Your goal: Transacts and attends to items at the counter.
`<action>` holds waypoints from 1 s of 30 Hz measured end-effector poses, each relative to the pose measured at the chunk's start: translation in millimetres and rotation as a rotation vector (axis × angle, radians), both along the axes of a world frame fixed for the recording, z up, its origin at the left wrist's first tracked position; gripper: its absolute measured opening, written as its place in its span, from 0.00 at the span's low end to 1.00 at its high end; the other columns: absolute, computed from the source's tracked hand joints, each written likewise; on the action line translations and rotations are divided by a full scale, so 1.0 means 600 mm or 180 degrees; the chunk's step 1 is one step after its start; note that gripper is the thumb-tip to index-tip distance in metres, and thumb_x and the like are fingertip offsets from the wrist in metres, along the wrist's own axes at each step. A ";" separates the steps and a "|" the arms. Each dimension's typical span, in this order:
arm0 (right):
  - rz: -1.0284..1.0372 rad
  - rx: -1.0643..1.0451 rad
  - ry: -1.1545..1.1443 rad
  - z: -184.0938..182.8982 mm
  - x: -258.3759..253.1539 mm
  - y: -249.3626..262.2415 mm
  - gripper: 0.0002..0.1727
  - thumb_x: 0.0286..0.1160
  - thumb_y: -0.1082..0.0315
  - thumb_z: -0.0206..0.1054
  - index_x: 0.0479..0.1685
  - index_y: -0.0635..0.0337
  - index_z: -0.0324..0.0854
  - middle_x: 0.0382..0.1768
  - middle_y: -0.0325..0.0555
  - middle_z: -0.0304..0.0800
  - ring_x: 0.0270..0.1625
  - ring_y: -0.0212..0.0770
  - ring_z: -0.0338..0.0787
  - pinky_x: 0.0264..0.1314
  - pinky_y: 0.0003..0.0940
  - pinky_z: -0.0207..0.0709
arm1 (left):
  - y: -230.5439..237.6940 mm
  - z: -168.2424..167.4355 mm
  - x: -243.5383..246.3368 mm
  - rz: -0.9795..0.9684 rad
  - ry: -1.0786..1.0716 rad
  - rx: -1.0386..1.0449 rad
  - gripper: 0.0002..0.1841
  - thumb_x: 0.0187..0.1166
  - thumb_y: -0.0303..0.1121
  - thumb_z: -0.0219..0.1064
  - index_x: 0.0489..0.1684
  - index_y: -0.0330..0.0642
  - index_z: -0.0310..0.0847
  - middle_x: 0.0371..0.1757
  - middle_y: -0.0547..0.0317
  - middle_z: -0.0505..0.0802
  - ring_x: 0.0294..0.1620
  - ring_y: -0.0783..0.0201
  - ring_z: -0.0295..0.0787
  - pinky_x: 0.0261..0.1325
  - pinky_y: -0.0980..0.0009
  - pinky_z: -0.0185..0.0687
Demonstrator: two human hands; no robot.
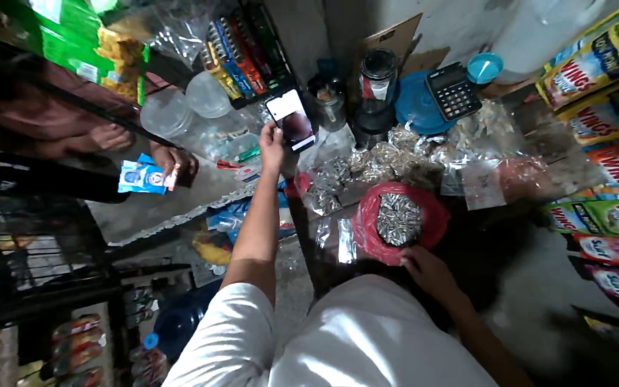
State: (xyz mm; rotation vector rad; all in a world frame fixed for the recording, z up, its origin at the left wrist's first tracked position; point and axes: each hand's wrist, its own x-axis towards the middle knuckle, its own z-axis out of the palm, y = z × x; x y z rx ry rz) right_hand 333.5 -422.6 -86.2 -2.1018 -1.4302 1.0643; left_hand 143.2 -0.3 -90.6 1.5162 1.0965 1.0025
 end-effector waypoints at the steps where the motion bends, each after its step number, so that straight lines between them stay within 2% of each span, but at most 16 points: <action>1: -0.0017 0.0062 -0.0006 -0.002 0.004 -0.001 0.18 0.87 0.66 0.58 0.63 0.69 0.85 0.61 0.65 0.89 0.61 0.63 0.91 0.65 0.62 0.80 | -0.005 0.002 0.000 0.0030 -0.0008 0.0035 0.19 0.91 0.27 0.48 0.76 0.28 0.67 0.63 0.43 0.84 0.59 0.62 0.86 0.60 0.62 0.86; 5: -0.0058 0.0243 -0.0128 0.000 0.016 0.003 0.17 0.85 0.67 0.58 0.61 0.68 0.86 0.58 0.66 0.90 0.58 0.64 0.92 0.61 0.62 0.82 | -0.026 0.016 -0.009 0.0067 0.0036 0.0062 0.19 0.91 0.27 0.48 0.77 0.27 0.66 0.64 0.42 0.84 0.61 0.63 0.86 0.63 0.63 0.85; 7: -0.0054 0.0224 -0.0142 0.006 0.022 0.007 0.18 0.86 0.67 0.58 0.61 0.68 0.87 0.58 0.67 0.90 0.58 0.65 0.92 0.61 0.63 0.82 | -0.047 0.040 -0.015 0.0065 0.0058 0.0055 0.20 0.92 0.27 0.49 0.78 0.28 0.65 0.64 0.44 0.84 0.59 0.65 0.87 0.62 0.65 0.86; 9: -0.0061 0.0269 -0.0137 0.008 0.029 0.010 0.18 0.85 0.66 0.58 0.61 0.68 0.87 0.58 0.66 0.90 0.57 0.64 0.92 0.60 0.63 0.82 | -0.073 0.073 -0.017 0.0034 0.0045 0.0143 0.18 0.91 0.27 0.49 0.75 0.28 0.67 0.59 0.50 0.86 0.55 0.69 0.88 0.58 0.67 0.87; 12: -0.0061 0.0288 -0.0105 0.017 0.038 0.014 0.18 0.86 0.65 0.58 0.61 0.68 0.87 0.58 0.66 0.89 0.56 0.64 0.92 0.60 0.62 0.82 | -0.099 0.109 -0.012 -0.0149 -0.0067 0.0264 0.17 0.91 0.26 0.49 0.72 0.28 0.68 0.55 0.55 0.88 0.53 0.70 0.90 0.58 0.67 0.89; 15: -0.0190 0.0669 -0.0001 0.025 0.050 0.025 0.17 0.83 0.68 0.59 0.58 0.71 0.87 0.55 0.67 0.91 0.53 0.63 0.93 0.59 0.60 0.83 | -0.122 0.139 0.018 -0.0387 -0.0068 0.0226 0.17 0.90 0.26 0.50 0.73 0.29 0.68 0.55 0.57 0.88 0.53 0.71 0.90 0.57 0.67 0.89; 17: -0.0268 0.1110 0.0040 0.032 0.073 0.047 0.17 0.82 0.68 0.60 0.56 0.72 0.87 0.52 0.66 0.91 0.50 0.59 0.93 0.58 0.54 0.84 | -0.134 0.149 0.056 -0.0559 -0.0138 0.0130 0.17 0.90 0.26 0.50 0.73 0.29 0.68 0.55 0.55 0.89 0.52 0.69 0.91 0.56 0.65 0.90; 19: -0.0274 0.1498 0.0021 0.033 0.103 0.079 0.17 0.82 0.68 0.60 0.55 0.73 0.87 0.51 0.65 0.92 0.49 0.54 0.93 0.56 0.47 0.85 | -0.145 0.149 0.102 -0.0713 -0.0217 0.0018 0.17 0.91 0.26 0.50 0.72 0.29 0.68 0.55 0.54 0.88 0.52 0.68 0.91 0.55 0.65 0.90; 23: -0.0355 0.1017 0.0101 0.076 0.144 0.168 0.18 0.87 0.67 0.58 0.62 0.73 0.84 0.59 0.68 0.88 0.62 0.60 0.88 0.70 0.55 0.77 | -0.142 0.108 0.198 -0.0864 -0.0243 -0.0099 0.19 0.92 0.26 0.48 0.76 0.27 0.68 0.62 0.42 0.87 0.57 0.60 0.90 0.60 0.60 0.88; 25: -0.0487 0.1095 0.0220 0.075 0.159 0.215 0.18 0.87 0.68 0.59 0.65 0.72 0.82 0.60 0.67 0.88 0.61 0.58 0.89 0.69 0.54 0.79 | -0.136 0.090 0.235 -0.0882 -0.0222 -0.0136 0.19 0.92 0.26 0.47 0.77 0.27 0.67 0.64 0.38 0.86 0.60 0.57 0.89 0.62 0.58 0.87; 30: -0.0788 0.1471 0.0840 0.059 0.217 0.360 0.21 0.91 0.71 0.52 0.75 0.77 0.71 0.72 0.70 0.80 0.73 0.56 0.84 0.78 0.45 0.74 | -0.115 0.063 0.284 -0.0834 -0.0274 -0.0061 0.18 0.91 0.24 0.48 0.75 0.26 0.68 0.58 0.40 0.87 0.54 0.63 0.88 0.60 0.64 0.85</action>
